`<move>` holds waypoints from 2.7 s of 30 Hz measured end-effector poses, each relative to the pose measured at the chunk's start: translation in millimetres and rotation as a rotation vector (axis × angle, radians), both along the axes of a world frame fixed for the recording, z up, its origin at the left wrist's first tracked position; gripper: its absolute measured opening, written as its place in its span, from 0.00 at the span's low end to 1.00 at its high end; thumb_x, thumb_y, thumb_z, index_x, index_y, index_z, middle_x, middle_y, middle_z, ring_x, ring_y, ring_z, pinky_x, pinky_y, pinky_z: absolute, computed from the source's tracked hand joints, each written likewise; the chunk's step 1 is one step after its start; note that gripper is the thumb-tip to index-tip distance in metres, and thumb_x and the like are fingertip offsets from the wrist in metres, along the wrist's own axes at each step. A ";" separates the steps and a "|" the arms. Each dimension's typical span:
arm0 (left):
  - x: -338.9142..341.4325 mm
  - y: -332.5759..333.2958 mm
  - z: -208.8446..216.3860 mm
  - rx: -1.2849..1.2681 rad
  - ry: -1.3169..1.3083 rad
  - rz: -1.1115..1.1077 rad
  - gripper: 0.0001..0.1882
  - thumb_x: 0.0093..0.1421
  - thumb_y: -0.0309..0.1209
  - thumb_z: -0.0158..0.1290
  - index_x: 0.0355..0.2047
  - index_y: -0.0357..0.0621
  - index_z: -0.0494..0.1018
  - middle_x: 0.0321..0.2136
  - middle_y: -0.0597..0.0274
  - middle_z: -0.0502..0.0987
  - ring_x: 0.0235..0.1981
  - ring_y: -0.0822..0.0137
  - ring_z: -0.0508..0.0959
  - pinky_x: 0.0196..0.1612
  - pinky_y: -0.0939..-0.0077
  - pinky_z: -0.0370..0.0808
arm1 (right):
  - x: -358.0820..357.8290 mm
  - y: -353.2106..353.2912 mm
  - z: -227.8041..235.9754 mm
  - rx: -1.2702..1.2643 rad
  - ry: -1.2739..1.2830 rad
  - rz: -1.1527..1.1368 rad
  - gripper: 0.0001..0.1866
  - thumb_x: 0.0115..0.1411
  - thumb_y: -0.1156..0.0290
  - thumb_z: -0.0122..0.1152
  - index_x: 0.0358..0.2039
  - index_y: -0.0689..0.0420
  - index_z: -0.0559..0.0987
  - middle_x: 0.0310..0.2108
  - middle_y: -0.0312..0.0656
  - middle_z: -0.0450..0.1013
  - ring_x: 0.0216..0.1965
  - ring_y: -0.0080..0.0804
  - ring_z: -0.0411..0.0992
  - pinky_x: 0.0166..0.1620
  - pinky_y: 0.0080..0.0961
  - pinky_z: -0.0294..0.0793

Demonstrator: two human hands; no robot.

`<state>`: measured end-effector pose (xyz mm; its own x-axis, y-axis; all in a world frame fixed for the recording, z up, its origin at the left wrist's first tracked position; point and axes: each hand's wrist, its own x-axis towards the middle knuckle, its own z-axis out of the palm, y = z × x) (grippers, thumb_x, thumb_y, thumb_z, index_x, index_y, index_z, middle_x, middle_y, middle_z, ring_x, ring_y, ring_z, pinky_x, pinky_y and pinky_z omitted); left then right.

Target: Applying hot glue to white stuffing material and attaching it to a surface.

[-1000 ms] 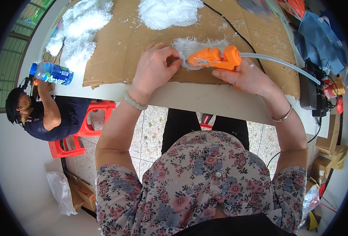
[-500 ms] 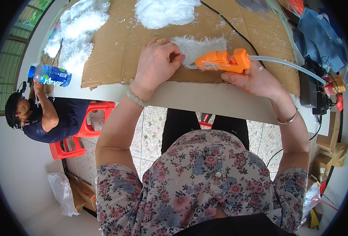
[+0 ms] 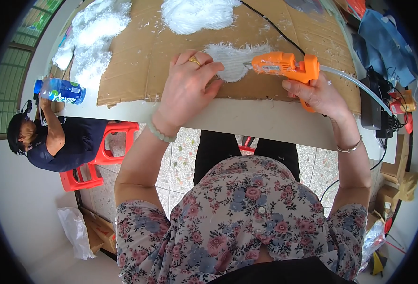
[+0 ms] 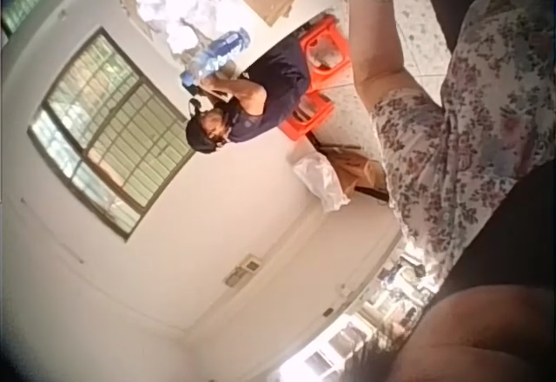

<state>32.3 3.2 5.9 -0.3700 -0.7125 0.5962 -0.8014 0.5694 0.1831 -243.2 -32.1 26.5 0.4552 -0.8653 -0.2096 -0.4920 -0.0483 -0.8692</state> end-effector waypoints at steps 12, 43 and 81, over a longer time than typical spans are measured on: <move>-8.3 -6.9 -0.2 0.041 -0.098 -0.026 0.13 0.38 0.27 0.59 0.28 0.45 0.76 0.33 0.64 0.73 0.44 0.58 0.69 0.47 0.62 0.64 | 5.7 1.2 0.1 -0.075 0.000 0.000 0.14 0.54 0.61 0.62 0.34 0.57 0.74 0.23 0.29 0.67 0.24 0.17 0.61 0.27 0.17 0.62; -2.7 -14.0 -4.7 0.112 -0.030 -0.048 0.13 0.36 0.28 0.59 0.28 0.44 0.76 0.33 0.64 0.73 0.47 0.55 0.68 0.53 0.60 0.60 | 21.8 7.8 8.0 -0.031 0.053 0.128 0.15 0.54 0.61 0.62 0.35 0.59 0.73 0.20 0.28 0.63 0.23 0.15 0.57 0.25 0.15 0.58; 2.2 -16.9 -5.2 0.182 -0.003 -0.038 0.15 0.36 0.30 0.61 0.29 0.47 0.76 0.36 0.63 0.73 0.47 0.55 0.68 0.54 0.60 0.59 | 3.3 -0.1 19.6 0.037 0.104 0.056 0.15 0.53 0.63 0.63 0.37 0.58 0.73 0.21 0.28 0.66 0.24 0.15 0.61 0.27 0.14 0.62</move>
<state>34.5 -13.7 0.7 -0.4003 -0.7940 0.4575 -0.7805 0.5571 0.2838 -239.9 -32.2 46.0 0.4771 -0.8299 -0.2892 -0.5769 -0.0474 -0.8155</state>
